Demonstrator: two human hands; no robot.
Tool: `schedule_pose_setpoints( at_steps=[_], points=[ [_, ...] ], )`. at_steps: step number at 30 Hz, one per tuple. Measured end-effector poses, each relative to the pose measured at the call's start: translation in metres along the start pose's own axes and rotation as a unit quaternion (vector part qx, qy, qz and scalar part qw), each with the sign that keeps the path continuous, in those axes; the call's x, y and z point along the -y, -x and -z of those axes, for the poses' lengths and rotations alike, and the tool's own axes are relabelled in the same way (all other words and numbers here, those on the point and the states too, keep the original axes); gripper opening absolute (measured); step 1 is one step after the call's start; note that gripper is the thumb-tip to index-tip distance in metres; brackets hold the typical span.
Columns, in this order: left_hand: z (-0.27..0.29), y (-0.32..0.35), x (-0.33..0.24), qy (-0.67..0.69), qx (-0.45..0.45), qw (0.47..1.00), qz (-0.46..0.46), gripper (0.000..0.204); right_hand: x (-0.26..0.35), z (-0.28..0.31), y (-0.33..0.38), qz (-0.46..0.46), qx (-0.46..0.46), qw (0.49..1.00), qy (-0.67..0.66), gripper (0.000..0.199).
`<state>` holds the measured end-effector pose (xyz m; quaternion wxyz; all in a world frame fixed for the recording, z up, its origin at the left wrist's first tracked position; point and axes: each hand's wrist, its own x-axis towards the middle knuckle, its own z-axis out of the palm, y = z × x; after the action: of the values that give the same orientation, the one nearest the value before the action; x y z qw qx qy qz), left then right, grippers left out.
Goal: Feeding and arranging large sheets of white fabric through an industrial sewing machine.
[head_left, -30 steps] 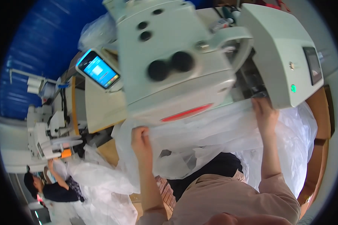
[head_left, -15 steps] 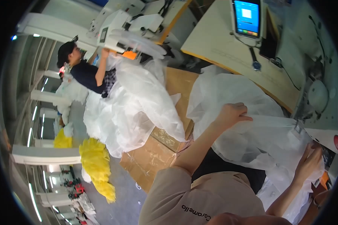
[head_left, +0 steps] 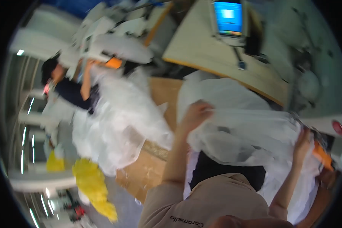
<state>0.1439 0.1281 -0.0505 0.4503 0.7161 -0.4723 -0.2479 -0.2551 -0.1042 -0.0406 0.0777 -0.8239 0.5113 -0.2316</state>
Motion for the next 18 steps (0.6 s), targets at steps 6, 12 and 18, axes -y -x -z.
schedule_pose_setpoints(
  at_steps=[6, 12, 18],
  points=[
    [-0.002, 0.003, -0.061, -0.383, -0.221, 0.897, 0.018, 0.018, 0.046, 0.026, -0.009, -0.040, 0.013, 0.976, -0.213, 0.042],
    [-0.027, -0.022, -0.075, -0.030, -0.244, 0.968, -0.050, 0.019, 0.046, 0.052, -0.011, -0.056, -0.075, 0.942, -0.323, 0.022],
    [-0.053, -0.043, -0.103, 0.189, -0.111, 0.974, 0.052, 0.017, 0.014, 0.081, 0.004, -0.146, 0.068, 0.845, -0.509, 0.021]
  ],
)
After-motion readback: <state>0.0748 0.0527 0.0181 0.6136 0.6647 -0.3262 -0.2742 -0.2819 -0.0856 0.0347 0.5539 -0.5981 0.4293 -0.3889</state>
